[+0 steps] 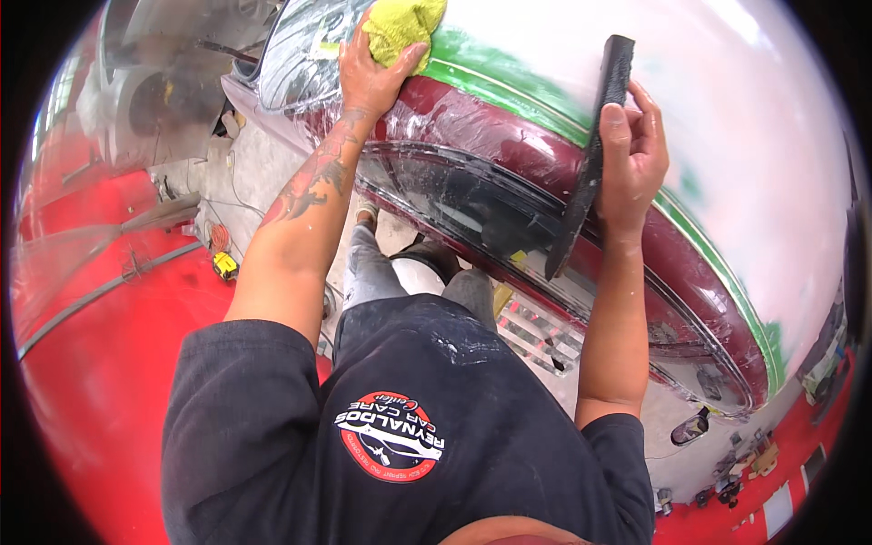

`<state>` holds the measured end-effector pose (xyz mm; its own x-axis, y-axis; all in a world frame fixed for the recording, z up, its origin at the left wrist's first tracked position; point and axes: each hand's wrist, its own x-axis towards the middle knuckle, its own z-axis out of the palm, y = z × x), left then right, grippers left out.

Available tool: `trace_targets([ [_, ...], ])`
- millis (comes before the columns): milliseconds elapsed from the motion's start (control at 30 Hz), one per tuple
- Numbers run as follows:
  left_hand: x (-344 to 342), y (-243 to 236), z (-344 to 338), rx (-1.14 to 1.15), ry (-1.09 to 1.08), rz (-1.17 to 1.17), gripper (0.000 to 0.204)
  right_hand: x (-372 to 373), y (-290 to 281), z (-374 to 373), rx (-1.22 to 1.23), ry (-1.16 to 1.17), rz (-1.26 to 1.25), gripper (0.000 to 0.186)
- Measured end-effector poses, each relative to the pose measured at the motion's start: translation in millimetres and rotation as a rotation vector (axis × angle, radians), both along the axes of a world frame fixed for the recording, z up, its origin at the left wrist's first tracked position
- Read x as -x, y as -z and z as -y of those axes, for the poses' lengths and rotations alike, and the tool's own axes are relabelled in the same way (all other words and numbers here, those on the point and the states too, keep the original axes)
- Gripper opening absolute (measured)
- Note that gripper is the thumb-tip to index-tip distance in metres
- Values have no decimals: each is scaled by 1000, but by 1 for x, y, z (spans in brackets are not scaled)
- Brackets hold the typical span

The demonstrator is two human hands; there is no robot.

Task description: Sanding the roof of a car using a sanding block and a yellow cloth for wet sanding.

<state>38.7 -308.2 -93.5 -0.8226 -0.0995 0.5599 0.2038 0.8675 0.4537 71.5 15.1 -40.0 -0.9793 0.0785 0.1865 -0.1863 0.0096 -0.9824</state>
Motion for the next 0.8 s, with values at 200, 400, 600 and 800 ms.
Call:
trace_targets([
  [200,-6,11,20,-8,-79,97,78,0,0,12,-81,65,-49,46],
  [400,0,4,14,-62,-82,177,83,-1,-3,8,-59,79,-17,47],
  [600,2,-1,14,-119,-83,83,87,2,-2,12,-121,135,-49,48],
  [800,28,-28,18,-156,33,17,92,-1,7,12,-133,259,34,50],
])
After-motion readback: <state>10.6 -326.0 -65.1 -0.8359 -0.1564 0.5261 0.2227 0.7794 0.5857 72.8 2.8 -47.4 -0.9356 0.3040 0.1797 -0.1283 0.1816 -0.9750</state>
